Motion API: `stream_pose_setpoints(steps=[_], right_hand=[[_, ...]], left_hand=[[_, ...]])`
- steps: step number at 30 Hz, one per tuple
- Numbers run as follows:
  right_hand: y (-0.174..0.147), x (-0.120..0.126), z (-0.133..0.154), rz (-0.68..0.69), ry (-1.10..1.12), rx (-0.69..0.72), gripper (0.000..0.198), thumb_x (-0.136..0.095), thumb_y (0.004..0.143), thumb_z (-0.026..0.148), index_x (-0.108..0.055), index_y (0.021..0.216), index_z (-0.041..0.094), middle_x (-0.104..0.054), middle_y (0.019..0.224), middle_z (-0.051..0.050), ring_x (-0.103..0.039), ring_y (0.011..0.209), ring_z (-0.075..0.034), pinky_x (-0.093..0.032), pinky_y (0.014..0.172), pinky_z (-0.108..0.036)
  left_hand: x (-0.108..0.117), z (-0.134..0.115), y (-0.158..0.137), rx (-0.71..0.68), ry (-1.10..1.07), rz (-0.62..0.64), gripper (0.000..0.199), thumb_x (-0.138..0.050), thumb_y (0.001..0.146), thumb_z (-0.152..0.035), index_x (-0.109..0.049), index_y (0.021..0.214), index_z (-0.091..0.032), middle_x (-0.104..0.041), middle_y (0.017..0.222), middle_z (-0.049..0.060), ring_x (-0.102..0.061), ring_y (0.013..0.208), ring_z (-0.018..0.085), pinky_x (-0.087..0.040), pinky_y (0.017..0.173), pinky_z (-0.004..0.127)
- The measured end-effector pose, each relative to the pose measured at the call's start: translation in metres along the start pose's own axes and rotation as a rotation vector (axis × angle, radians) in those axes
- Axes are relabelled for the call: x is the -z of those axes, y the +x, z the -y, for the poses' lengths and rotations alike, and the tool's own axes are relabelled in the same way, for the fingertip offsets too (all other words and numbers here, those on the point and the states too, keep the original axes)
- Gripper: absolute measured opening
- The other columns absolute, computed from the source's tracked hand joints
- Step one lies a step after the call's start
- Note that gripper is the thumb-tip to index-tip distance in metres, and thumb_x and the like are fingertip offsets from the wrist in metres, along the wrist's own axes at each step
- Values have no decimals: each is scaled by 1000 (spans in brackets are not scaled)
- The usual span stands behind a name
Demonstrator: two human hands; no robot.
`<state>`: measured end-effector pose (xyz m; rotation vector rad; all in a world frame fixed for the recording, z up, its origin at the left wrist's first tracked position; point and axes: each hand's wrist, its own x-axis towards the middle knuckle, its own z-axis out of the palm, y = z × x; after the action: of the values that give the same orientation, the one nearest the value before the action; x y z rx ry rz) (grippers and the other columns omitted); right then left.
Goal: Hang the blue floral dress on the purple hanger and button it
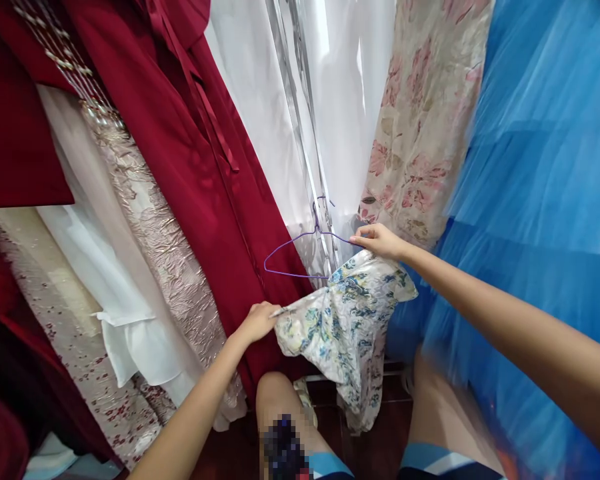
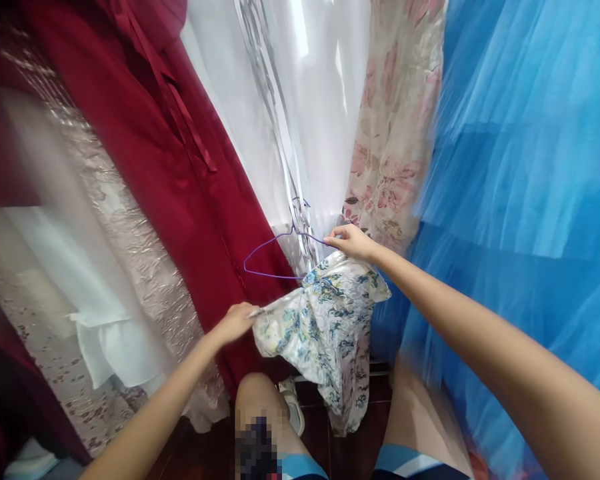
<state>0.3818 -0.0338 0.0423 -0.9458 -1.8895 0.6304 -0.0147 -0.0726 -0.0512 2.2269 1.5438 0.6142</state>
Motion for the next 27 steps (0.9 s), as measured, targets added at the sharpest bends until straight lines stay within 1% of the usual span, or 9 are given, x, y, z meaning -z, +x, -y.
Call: stream_pose_setpoints(steps=[3, 6, 10, 14, 18, 20, 22, 25, 27], right_hand=[[3, -6, 2, 6, -32, -2, 51, -66, 78, 63, -63, 62, 15, -42, 50, 5, -28, 46, -7, -17, 46, -25], [3, -9, 4, -1, -24, -32, 56, -65, 77, 67, -54, 53, 17, -37, 47, 6, -26, 46, -7, -17, 46, -25], [0, -9, 5, 11, -19, -86, 62, -65, 74, 72, -46, 48, 19, -31, 44, 7, -22, 43, -6, -15, 44, -25], [-4, -3, 7, 83, 145, -243, 63, -64, 74, 75, -44, 51, 20, -36, 43, 6, -26, 40, -6, -18, 41, -24], [-11, 6, 2, 61, 363, -446, 59, -63, 76, 75, -60, 65, 17, -58, 54, -3, -49, 46, -14, -39, 45, -27], [-20, 8, -9, -8, 376, -432, 61, -56, 79, 77, -65, 75, 16, -67, 68, -9, -61, 61, -21, -48, 56, -31], [-34, 5, -23, -165, 287, -317, 60, -51, 83, 75, -66, 82, 17, -69, 78, -10, -65, 77, -25, -51, 68, -34], [-62, -8, -43, -424, 108, -146, 51, -54, 82, 69, -64, 91, 20, -67, 88, -5, -60, 89, -24, -47, 79, -32], [-78, -18, -51, -484, 53, -99, 46, -52, 85, 66, -61, 92, 21, -63, 87, -3, -56, 86, -22, -45, 77, -30]], left_hand=[[27, 10, 29, 59, 16, -92, 12, -56, 77, -24, -61, 66, -22, -68, 74, 3, -62, 79, 24, -43, 77, 31], [53, 7, 62, 125, -4, -228, 7, -54, 79, -23, -61, 81, -20, -71, 84, 7, -63, 83, 26, -44, 78, 32], [77, -17, 99, 170, -71, -452, 35, -55, 80, -20, -53, 114, -12, -69, 104, 19, -63, 97, 32, -44, 84, 39], [81, -51, 117, 24, -175, -469, 46, -51, 83, -21, -49, 128, -15, -69, 109, 13, -65, 99, 25, -47, 86, 35], [71, -63, 114, -100, -219, -451, 66, -62, 71, -14, -47, 135, -21, -69, 107, 6, -65, 90, 19, -48, 80, 28], [65, -55, 108, -85, -265, -496, 68, -67, 68, -17, -47, 133, -20, -68, 109, 7, -65, 85, 18, -48, 75, 27], [58, -42, 102, -45, -314, -515, 57, -68, 70, -23, -51, 123, -17, -69, 95, 6, -63, 76, 17, -47, 69, 26], [47, -23, 91, -24, -348, -510, 32, -64, 76, -34, -58, 101, -16, -65, 71, 1, -59, 64, 17, -44, 62, 26], [41, -15, 84, -36, -361, -513, 26, -59, 80, -41, -60, 90, -17, -64, 70, 1, -59, 64, 17, -43, 62, 26]])
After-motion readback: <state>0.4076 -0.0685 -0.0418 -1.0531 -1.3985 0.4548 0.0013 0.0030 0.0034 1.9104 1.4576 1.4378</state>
